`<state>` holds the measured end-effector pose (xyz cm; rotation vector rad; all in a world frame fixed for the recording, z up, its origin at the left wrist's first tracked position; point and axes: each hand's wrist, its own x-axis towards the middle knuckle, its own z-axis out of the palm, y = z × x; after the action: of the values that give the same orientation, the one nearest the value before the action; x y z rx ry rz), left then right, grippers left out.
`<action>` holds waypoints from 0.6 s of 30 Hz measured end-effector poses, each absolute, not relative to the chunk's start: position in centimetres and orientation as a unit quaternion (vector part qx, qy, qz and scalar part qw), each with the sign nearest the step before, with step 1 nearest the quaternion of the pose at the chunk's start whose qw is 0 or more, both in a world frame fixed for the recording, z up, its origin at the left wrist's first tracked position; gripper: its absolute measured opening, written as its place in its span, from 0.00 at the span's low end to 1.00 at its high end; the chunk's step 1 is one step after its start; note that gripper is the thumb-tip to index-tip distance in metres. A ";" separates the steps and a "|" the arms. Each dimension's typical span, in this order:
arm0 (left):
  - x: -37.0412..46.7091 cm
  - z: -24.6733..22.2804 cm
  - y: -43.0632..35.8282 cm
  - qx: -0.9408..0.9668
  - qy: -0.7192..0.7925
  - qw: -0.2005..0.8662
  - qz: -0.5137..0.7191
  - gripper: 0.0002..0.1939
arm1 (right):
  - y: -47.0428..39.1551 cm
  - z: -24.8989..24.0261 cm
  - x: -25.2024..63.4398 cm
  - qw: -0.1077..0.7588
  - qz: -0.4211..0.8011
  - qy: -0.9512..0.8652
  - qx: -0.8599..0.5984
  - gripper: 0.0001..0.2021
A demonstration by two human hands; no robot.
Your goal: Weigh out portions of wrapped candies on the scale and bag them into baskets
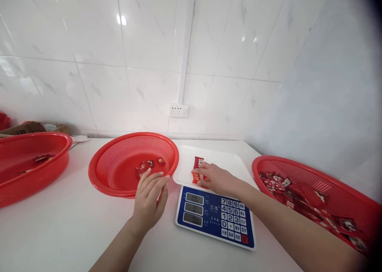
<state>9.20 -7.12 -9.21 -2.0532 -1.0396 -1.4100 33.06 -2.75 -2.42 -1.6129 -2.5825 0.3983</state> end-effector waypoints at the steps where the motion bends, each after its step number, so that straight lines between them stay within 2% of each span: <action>1: 9.4 -9.3 -7.2 -0.746 -0.365 0.213 -0.514 0.16 | -2.7 -2.5 33.0 0.027 0.134 -0.842 -0.522 0.21; 6: 10.1 -9.4 -7.7 -0.769 -0.333 0.176 -0.517 0.15 | -1.7 -2.3 32.1 0.022 0.172 -0.840 -0.514 0.21; 16: 9.8 -9.5 -7.4 -0.757 -0.365 0.161 -0.517 0.14 | -0.2 -0.7 31.4 -0.025 0.230 -0.817 -0.528 0.09; 18: 9.6 -9.4 -7.3 -0.748 -0.387 0.169 -0.512 0.13 | 0.2 -0.1 31.1 -0.012 0.255 -0.812 -0.525 0.05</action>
<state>9.57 -7.29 -9.39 -2.1255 -1.0993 -1.4566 31.08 0.15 -0.12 -1.6615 -2.5713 0.8081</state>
